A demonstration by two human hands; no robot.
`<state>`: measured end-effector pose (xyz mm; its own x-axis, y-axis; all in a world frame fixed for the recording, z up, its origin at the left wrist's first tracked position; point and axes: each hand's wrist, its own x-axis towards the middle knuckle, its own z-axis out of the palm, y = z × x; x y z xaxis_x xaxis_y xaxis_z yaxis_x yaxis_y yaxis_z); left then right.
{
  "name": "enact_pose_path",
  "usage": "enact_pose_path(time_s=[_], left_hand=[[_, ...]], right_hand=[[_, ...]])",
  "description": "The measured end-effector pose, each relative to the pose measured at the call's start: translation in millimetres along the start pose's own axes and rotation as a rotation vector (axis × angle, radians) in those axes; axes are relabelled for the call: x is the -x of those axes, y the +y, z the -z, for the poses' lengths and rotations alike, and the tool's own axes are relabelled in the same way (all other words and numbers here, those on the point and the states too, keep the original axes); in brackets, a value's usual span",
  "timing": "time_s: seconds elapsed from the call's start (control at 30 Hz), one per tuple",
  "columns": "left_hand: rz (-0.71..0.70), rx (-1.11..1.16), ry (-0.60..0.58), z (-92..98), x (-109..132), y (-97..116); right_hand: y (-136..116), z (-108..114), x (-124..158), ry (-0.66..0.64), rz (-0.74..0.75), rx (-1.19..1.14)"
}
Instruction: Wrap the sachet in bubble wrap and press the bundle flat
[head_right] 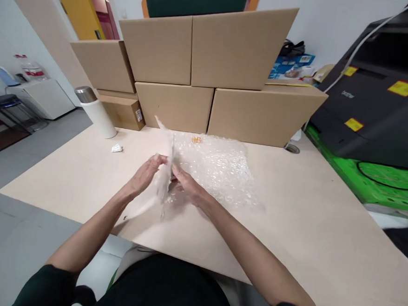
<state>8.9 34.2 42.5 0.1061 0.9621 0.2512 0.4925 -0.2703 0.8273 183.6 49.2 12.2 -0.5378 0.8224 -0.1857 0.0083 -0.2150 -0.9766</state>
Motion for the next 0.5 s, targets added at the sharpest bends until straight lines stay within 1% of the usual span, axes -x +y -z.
enact_pose_path(time_s=[0.1,0.17,0.2,0.27,0.33,0.37,0.4,0.43,0.47,0.5], left_hand=[[-0.065,-0.152,-0.153,-29.4,-6,6],[-0.039,-0.286,-0.262,-45.2,-8,6],[-0.016,-0.357,-0.301,-51.7,-8,6],[0.015,-0.49,-0.344,-61.9,-7,7],[0.008,-0.588,-0.365,-68.8,-6,7],[-0.004,-0.616,-0.372,-70.9,-6,7],[-0.017,-0.628,-0.38,-72.0,-5,5],[-0.027,-0.624,-0.385,-72.1,-5,3],[-0.028,-0.611,-0.376,-71.1,-5,0],[-0.014,-0.595,-0.343,-68.9,-5,-3]], right_hand=[[1,17,12,0.042,-0.107,-0.194],[4,32,22,0.084,-0.139,-0.169],[5,39,26,0.114,-0.144,-0.087],[8,52,34,0.223,-0.104,0.213],[9,59,38,0.397,0.038,0.576],[9,60,38,0.467,0.136,0.73],[8,59,36,0.51,0.228,0.846],[8,57,34,0.512,0.292,0.924],[7,54,30,0.467,0.316,0.976],[7,50,26,0.403,0.306,1.014]])
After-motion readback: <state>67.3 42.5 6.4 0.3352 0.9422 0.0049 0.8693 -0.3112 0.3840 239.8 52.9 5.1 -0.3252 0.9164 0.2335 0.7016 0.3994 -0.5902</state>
